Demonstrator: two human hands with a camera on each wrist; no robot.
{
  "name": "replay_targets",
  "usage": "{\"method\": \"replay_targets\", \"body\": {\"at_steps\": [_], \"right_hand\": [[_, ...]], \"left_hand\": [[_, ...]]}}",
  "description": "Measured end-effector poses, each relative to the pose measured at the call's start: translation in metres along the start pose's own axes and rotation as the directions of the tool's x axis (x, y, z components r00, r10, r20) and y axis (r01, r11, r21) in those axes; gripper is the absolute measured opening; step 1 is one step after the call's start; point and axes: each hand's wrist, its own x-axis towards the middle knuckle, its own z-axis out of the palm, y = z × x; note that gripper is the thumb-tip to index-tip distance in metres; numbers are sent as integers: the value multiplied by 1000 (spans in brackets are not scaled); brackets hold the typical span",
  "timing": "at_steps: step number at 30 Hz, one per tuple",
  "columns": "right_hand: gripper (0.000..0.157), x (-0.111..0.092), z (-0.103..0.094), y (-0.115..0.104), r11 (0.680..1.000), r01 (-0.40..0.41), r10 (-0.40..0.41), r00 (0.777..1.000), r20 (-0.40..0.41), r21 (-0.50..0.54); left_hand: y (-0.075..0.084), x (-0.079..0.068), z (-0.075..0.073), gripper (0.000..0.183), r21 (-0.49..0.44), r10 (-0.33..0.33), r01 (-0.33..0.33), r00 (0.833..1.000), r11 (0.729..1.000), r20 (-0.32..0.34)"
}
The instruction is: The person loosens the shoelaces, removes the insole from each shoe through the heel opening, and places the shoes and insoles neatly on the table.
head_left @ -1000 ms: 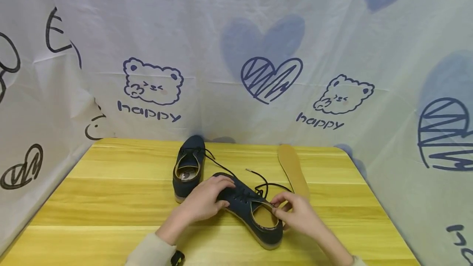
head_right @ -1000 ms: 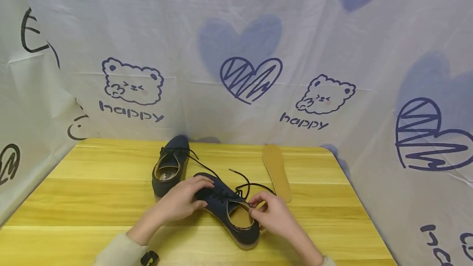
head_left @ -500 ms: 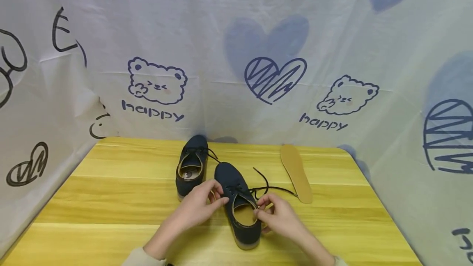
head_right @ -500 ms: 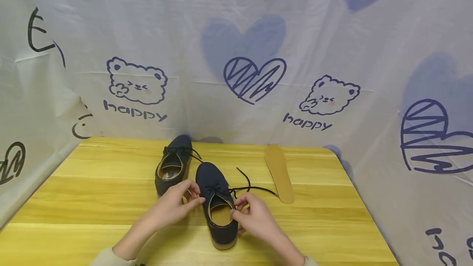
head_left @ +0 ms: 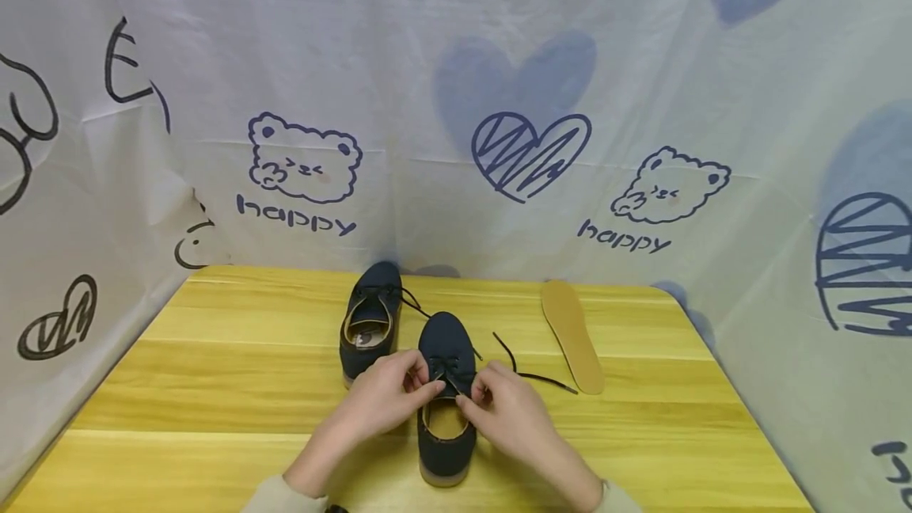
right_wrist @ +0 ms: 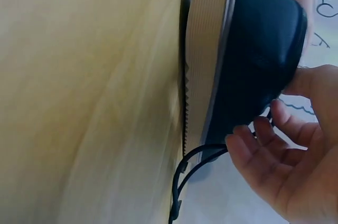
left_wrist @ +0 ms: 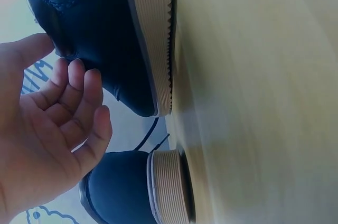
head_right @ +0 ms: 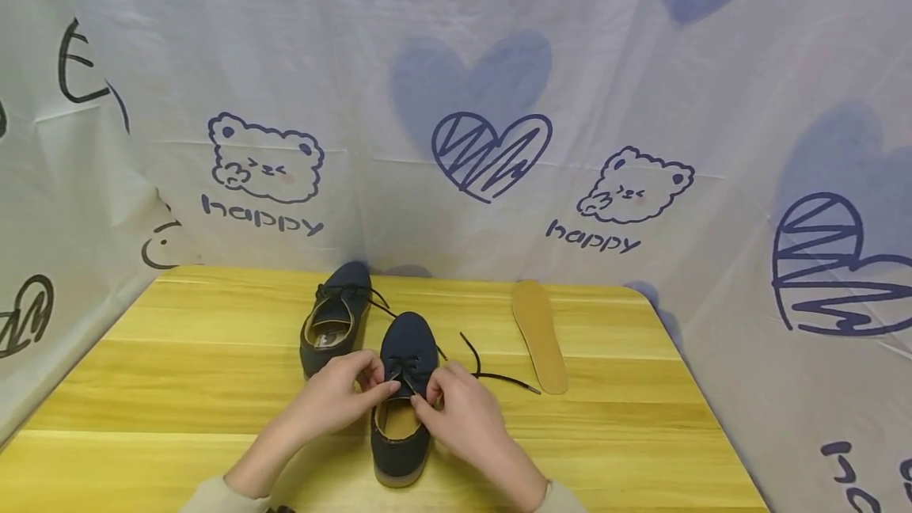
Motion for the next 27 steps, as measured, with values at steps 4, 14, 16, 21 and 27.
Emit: {"method": "replay_targets", "body": {"at_steps": [4, 14, 16, 21, 27], "right_hand": [[35, 6, 7, -1, 996, 16, -22, 998, -64, -87], [30, 10, 12, -1, 987, 40, -63, 987, -145, -153], [28, 9, 12, 0, 986, 50, -73, 986, -148, -157], [26, 9, 8, 0, 990, 43, -61, 990, -130, -137], [25, 11, 1, 2, 992, 22, -34, 995, -94, -123]], "left_hand": [[1, 3, 0, 25, 23, -1, 1, 1000, 1000, 4], [0, 2, 3, 23, 13, -2, 2, 1000, 1000, -6], [1, 2, 4, 22, 16, -4, 4, 1000, 1000, -15], [0, 1, 5, 22, 30, -14, 15, 999, 999, -37], [-1, 1, 3, 22, 39, -30, 32, 998, 999, -58]]}}
